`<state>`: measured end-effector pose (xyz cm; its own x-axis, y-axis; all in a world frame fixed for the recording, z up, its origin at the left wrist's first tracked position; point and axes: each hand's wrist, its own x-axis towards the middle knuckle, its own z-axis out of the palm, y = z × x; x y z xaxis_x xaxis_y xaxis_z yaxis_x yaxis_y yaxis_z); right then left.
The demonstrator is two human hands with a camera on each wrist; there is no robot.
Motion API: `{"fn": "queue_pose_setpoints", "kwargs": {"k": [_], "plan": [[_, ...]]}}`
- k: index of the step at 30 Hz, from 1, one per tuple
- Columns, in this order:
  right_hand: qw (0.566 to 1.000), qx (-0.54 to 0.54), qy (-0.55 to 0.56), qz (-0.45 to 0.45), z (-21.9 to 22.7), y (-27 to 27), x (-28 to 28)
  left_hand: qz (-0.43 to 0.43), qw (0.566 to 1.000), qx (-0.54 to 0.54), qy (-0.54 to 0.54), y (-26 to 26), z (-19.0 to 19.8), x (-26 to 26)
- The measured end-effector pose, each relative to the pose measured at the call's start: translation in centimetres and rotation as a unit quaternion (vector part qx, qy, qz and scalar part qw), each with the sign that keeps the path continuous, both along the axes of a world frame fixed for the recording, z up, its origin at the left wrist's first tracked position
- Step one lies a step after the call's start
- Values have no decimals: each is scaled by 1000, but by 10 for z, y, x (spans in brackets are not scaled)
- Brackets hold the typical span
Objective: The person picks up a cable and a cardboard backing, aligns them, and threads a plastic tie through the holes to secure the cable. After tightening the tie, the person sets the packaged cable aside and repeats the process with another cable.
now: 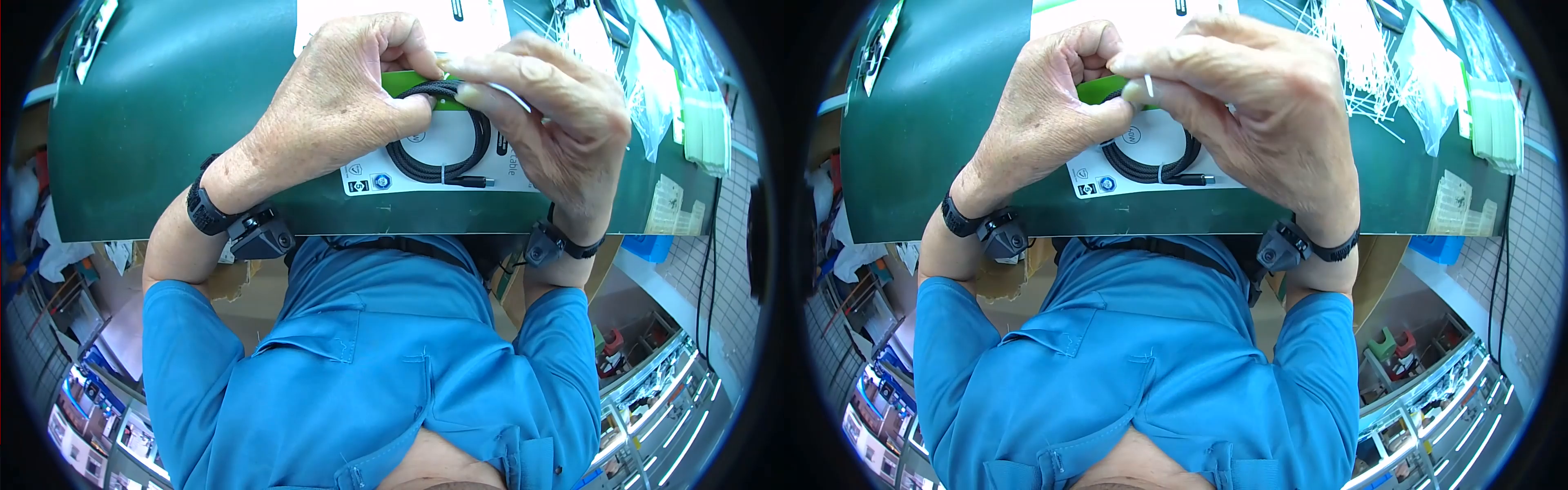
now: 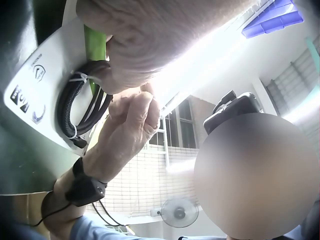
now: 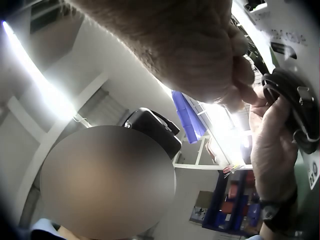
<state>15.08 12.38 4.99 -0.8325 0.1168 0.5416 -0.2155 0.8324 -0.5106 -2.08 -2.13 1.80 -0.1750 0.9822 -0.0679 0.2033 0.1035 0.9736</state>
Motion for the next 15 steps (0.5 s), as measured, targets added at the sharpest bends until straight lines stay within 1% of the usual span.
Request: {"fn": "queue_pose_setpoints", "kwargs": {"k": [3,4,6,7,9,12,15], "plan": [[992,-95,-67,45,7,-6,7,3,1000,-4,-13,1,7,1],[992,-94,-68,48,7,-5,7,6,1000,-1,-16,1,10,3],[984,-132,-84,88,5,-4,8,11,1000,2,-21,2,10,3],[978,-151,-92,107,5,-2,8,12,999,36,-11,3,6,3],[975,-160,-99,119,7,1,10,13,995,102,11,4,0,3],[967,-180,-111,141,9,4,10,6,995,98,31,2,-4,-1],[975,-150,-105,127,10,2,9,5,994,101,42,2,-2,-3]]}}
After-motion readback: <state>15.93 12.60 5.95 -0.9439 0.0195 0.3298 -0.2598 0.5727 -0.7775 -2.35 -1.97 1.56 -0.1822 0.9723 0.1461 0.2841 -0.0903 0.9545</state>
